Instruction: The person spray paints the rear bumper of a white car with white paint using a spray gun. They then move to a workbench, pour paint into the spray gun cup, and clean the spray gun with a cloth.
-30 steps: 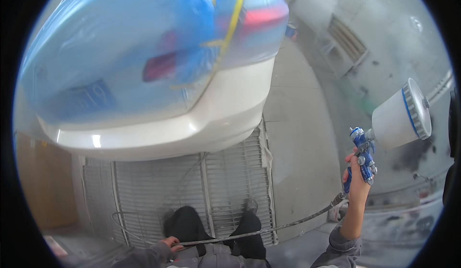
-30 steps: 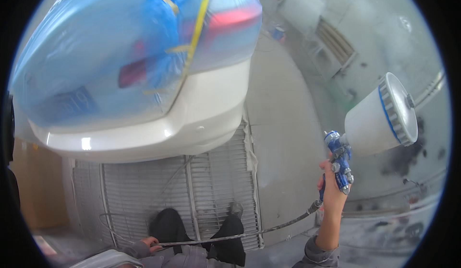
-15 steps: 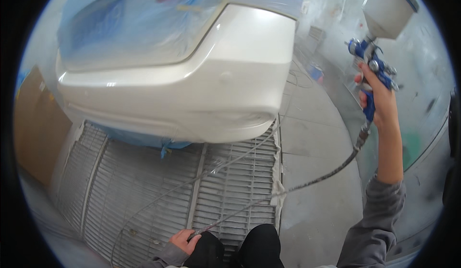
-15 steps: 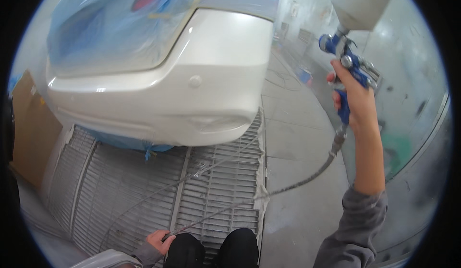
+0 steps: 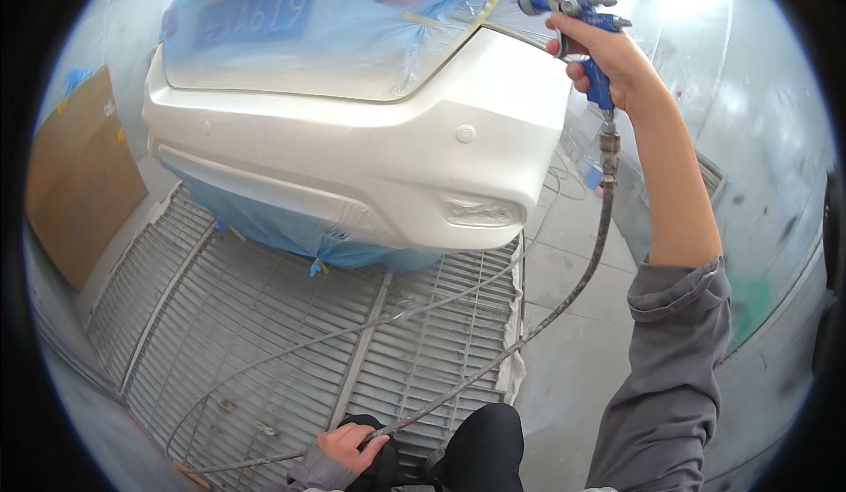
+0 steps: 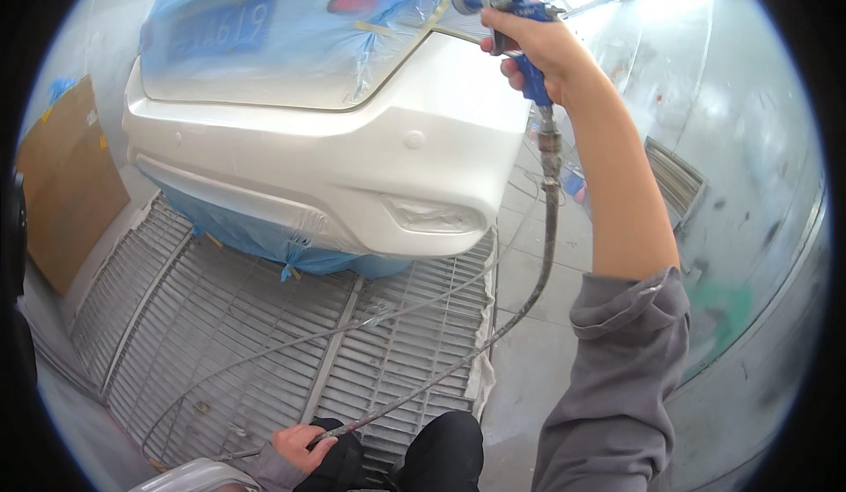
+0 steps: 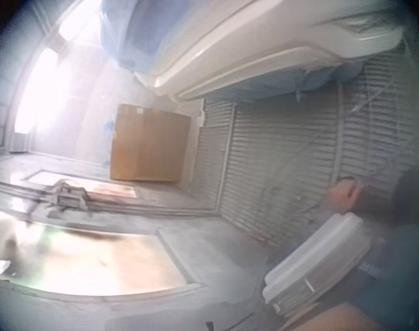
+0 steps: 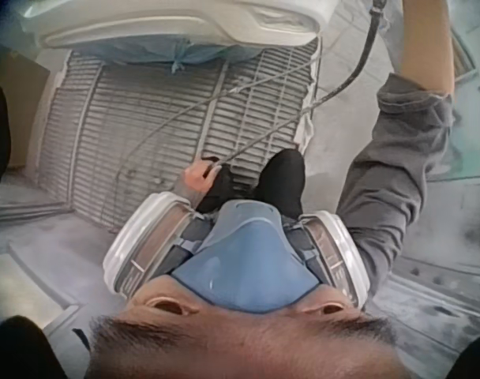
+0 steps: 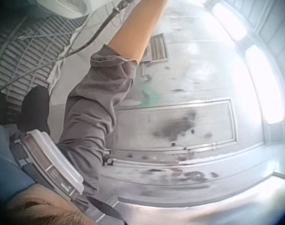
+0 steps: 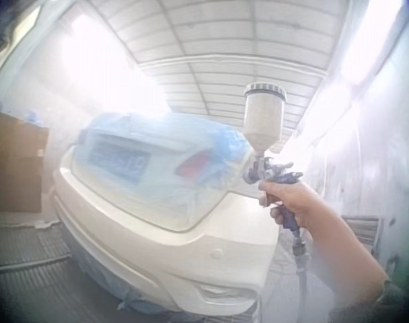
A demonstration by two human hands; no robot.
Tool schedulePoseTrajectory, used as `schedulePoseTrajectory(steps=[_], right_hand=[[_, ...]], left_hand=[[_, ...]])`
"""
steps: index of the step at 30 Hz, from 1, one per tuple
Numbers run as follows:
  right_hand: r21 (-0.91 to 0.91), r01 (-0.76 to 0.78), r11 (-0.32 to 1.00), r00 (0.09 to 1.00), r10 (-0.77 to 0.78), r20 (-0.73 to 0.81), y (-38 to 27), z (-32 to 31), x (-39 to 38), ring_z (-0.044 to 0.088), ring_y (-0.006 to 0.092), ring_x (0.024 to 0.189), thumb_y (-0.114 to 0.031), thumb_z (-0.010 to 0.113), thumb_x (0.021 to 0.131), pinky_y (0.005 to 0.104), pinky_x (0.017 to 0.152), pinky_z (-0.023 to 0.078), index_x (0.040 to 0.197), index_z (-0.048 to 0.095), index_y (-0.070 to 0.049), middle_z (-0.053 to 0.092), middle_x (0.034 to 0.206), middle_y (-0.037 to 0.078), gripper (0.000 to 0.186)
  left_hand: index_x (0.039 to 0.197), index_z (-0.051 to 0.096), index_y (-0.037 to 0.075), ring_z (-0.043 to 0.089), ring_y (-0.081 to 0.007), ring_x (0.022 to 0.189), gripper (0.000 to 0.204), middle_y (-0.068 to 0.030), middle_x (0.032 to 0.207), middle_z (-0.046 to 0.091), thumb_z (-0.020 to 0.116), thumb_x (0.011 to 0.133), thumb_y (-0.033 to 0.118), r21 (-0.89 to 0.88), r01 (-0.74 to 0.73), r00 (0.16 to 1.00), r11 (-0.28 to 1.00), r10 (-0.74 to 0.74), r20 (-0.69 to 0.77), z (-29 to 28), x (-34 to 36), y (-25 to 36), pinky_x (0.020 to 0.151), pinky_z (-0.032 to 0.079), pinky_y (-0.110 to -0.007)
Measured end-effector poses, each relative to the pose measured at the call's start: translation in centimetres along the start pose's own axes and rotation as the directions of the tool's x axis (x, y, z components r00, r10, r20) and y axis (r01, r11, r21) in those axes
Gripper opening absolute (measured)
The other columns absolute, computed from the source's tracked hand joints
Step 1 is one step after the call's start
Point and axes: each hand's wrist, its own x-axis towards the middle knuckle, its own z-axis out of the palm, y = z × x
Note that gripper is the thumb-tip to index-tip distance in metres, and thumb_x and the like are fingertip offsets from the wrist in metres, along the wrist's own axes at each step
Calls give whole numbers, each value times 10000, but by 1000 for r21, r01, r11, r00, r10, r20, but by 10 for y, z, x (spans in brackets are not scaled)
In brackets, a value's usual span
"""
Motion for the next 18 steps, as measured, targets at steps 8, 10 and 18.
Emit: schedulePoseTrajectory(steps=[8, 10, 18], right_hand=[[91, -24, 996, 999, 22, 23, -3, 0, 27, 520, 23, 553, -391, 809, 978, 176, 431, 424, 1123, 712, -76, 647, 812, -18, 360], [64, -85, 994, 996, 86, -14, 3, -13, 29, 517, 27, 542, -391, 823, 965, 184, 425, 404, 1046, 690, -93, 607, 755, -36, 336], [6, -188, 982, 967, 186, -174, 41, -83, 29, 505, 41, 524, -401, 821, 961, 210, 414, 384, 1007, 668, -122, 595, 730, -48, 321]], left_hand=[[963, 771, 43, 730, -396, 845, 220, -179, 923, 755, 834, 896, 243, -17, 71, 996, 997, -72, -44, 2, -7, 6, 735, 583, -464], [962, 771, 44, 731, -395, 847, 223, -175, 926, 756, 831, 901, 251, 2, 91, 995, 996, -91, 28, 2, -1, 9, 734, 583, -465], [960, 774, 54, 723, -384, 820, 208, -155, 911, 750, 829, 896, 244, -105, -25, 1000, 994, 25, -5, 10, 18, 34, 712, 581, -464]])
